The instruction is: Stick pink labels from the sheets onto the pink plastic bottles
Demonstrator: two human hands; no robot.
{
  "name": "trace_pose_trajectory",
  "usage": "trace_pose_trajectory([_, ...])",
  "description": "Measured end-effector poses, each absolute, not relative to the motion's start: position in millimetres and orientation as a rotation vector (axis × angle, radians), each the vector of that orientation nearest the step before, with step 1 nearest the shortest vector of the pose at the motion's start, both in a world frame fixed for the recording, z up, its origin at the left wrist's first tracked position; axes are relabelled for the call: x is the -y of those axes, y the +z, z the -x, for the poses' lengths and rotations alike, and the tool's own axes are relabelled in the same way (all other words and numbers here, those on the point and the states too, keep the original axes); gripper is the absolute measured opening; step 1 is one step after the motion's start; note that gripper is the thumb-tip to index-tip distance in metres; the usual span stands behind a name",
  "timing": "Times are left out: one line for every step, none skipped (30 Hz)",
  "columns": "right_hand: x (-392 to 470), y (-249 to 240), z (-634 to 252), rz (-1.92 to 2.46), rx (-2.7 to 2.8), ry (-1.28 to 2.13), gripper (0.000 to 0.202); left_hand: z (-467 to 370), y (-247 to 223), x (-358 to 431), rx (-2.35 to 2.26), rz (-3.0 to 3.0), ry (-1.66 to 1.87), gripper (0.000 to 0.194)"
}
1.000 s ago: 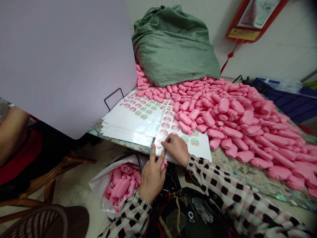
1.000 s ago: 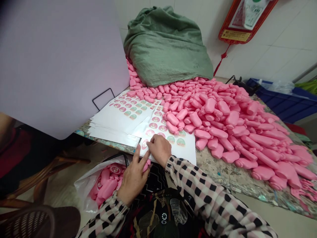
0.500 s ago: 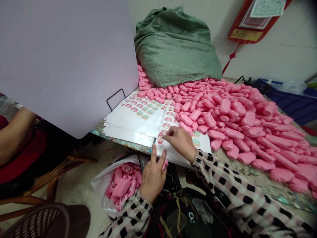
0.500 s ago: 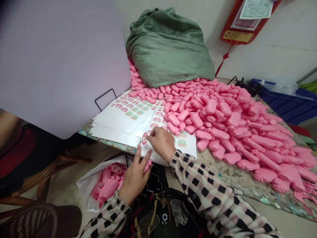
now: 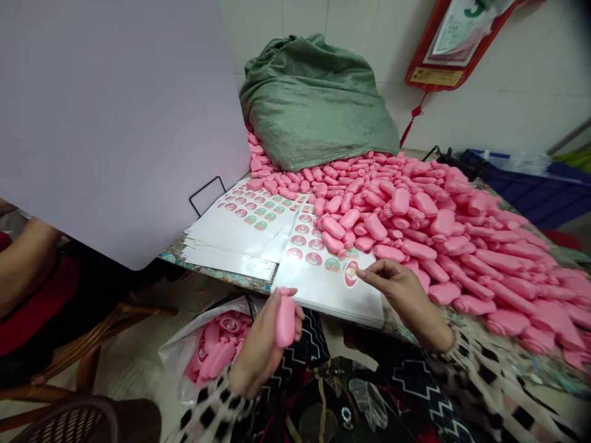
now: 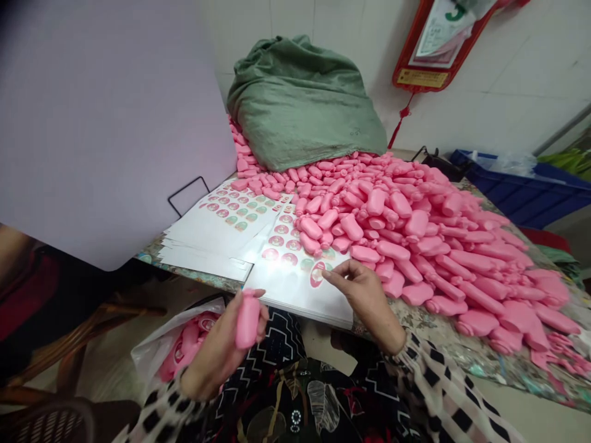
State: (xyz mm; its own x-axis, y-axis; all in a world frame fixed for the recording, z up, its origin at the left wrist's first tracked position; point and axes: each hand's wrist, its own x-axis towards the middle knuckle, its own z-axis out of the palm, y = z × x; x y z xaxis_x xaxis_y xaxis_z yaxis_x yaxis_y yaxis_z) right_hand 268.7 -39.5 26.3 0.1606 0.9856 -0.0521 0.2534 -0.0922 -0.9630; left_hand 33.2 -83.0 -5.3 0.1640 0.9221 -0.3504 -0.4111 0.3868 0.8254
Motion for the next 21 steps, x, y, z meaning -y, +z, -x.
trace_pose_trajectory([43.2, 35.5, -266.2, 1.49, 1.245, 1.007, 0.031, -43.9, 1.5, 75.0, -0.856, -0.497, 1.028, 0.038])
trace_pose_trajectory([47.0, 44.6, -262.9, 1.454, 1.255, 0.997, 0.03, -54.9, 8.1, 66.6, -0.762, -0.395, 1.003, 0.033])
trace_pose_trajectory([50.7, 52.8, -259.4, 1.428, 1.271, 0.98, 0.029, -65.8, 14.4, 58.4, -0.696, -0.33, 0.968, 0.03])
trace_pose_trajectory([54.2, 59.7, -256.5, 1.402, 1.295, 0.959, 0.027, -76.3, 20.5, 50.7, -0.653, -0.29, 0.942, 0.028])
trace_pose_trajectory([57.3, 65.0, -254.7, 1.377, 1.326, 0.935, 0.027, -86.3, 26.2, 44.0, -0.627, -0.268, 0.925, 0.027])
trace_pose_trajectory([59.9, 68.6, -254.4, 1.354, 1.36, 0.901, 0.026, -95.6, 31.7, 38.3, -0.613, -0.259, 0.91, 0.027])
trace_pose_trajectory([61.9, 70.8, -255.5, 1.332, 1.393, 0.858, 0.024, -104.1, 36.7, 33.8, -0.61, -0.258, 0.9, 0.027])
trace_pose_trajectory([63.3, 71.9, -258.0, 1.315, 1.422, 0.807, 0.023, -111.8, 41.1, 30.4, -0.609, -0.265, 0.887, 0.028])
trace_pose_trajectory([64.2, 72.3, -261.7, 1.305, 1.445, 0.751, 0.022, -118.8, 44.8, 27.8, -0.607, -0.279, 0.863, 0.03])
trace_pose_trajectory([64.8, 72.3, -266.2, 1.305, 1.463, 0.694, 0.02, -125.1, 47.8, 26.0, -0.604, -0.297, 0.832, 0.032])
trace_pose_trajectory([65.3, 72.2, -271.1, 1.306, 1.479, 0.644, 0.019, -130.7, 50.1, 24.6, -0.594, -0.316, 0.801, 0.034])
trace_pose_trajectory([65.7, 72.2, -276.0, 1.307, 1.493, 0.605, 0.018, -135.8, 51.7, 23.6, -0.575, -0.335, 0.77, 0.036])
trace_pose_trajectory([66.1, 72.4, -280.8, 1.303, 1.509, 0.578, 0.017, -140.4, 52.7, 22.9, -0.551, -0.352, 0.741, 0.037])
trace_pose_trajectory([66.8, 72.8, -285.1, 1.296, 1.524, 0.561, 0.016, -144.5, 53.3, 22.3, -0.521, -0.366, 0.717, 0.036])
trace_pose_trajectory([67.7, 73.4, -288.8, 1.289, 1.541, 0.553, 0.016, -148.3, 53.4, 21.9, -0.49, -0.376, 0.703, 0.035])
trace_pose_trajectory([68.7, 74.1, -292.0, 1.284, 1.554, 0.549, 0.016, -151.6, 53.3, 21.5, -0.459, -0.382, 0.692, 0.034])
trace_pose_trajectory([69.9, 74.7, -294.6, 1.281, 1.564, 0.546, 0.015, -154.6, 53.2, 21.2, -0.434, -0.385, 0.684, 0.034])
trace_pose_trajectory([71.0, 75.2, -296.8, 1.284, 1.57, 0.544, 0.015, -157.1, 53.0, 20.8, -0.418, -0.387, 0.682, 0.034])
trace_pose_trajectory([72.1, 75.5, -298.6, 1.287, 1.571, 0.537, 0.015, -159.3, 52.9, 20.5, -0.411, -0.389, 0.682, 0.034])
trace_pose_trajectory([73.0, 75.7, -300.1, 1.29, 1.569, 0.53, 0.014, -161.2, 53.0, 20.1, -0.412, -0.394, 0.683, 0.035])
trace_pose_trajectory([73.7, 75.7, -301.4, 1.291, 1.567, 0.521, 0.014, -162.7, 53.3, 19.8, -0.417, -0.401, 0.682, 0.036])
